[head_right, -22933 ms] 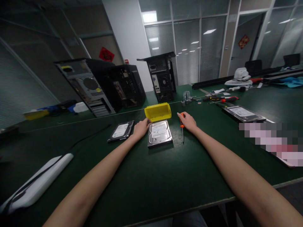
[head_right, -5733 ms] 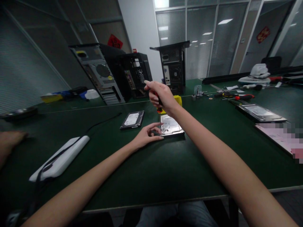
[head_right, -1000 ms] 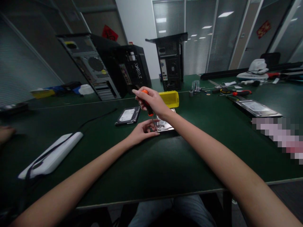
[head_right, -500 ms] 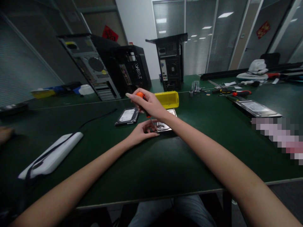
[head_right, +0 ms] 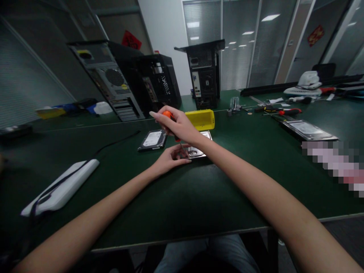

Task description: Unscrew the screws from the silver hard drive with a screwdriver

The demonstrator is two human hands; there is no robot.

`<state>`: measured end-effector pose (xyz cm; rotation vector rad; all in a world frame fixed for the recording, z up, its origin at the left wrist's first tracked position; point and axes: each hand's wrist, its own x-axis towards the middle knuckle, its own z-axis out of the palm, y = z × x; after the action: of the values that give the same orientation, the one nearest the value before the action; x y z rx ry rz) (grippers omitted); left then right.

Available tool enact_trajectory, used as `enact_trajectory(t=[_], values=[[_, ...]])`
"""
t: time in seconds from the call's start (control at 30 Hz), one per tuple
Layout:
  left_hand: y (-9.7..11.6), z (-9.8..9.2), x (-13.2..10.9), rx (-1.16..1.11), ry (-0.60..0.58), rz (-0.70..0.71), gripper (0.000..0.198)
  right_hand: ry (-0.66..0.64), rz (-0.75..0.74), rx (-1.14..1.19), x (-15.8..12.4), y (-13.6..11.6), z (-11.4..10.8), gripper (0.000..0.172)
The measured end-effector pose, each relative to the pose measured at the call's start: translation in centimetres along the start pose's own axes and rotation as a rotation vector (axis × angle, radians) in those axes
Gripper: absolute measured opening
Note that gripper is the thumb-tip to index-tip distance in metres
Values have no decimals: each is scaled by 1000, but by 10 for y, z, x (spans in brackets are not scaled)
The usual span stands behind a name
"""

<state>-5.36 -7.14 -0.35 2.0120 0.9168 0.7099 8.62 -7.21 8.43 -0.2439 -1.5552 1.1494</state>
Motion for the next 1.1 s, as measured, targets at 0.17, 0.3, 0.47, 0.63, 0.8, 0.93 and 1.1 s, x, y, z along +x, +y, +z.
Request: enact_trajectory(t=[0.17, 0.3, 0.47, 0.63, 0.8, 0.93, 1.1], values=[[0, 0, 0, 2, 4, 8, 60, 4, -11, 5, 1, 1, -1, 26], [1, 0, 0, 8, 0, -2, 60, 3, -7, -7, 0, -1, -1, 27], [3, 0, 0, -1, -2, -2, 60, -2, 6, -7, 0, 0, -2, 31], [3, 0, 0, -2, 5, -7, 60, -10, 17, -8, 2, 2, -4, 35], [4, 0, -1, 11, 6, -1, 59, -11, 10, 17, 2, 2, -3, 35], [4, -1, 0, 13, 5, -1, 58, -10, 14, 7, 1, 1, -3, 34], [3, 0, 0, -8, 6, -7, 59, -1, 14, 13, 0, 1, -2, 34]])
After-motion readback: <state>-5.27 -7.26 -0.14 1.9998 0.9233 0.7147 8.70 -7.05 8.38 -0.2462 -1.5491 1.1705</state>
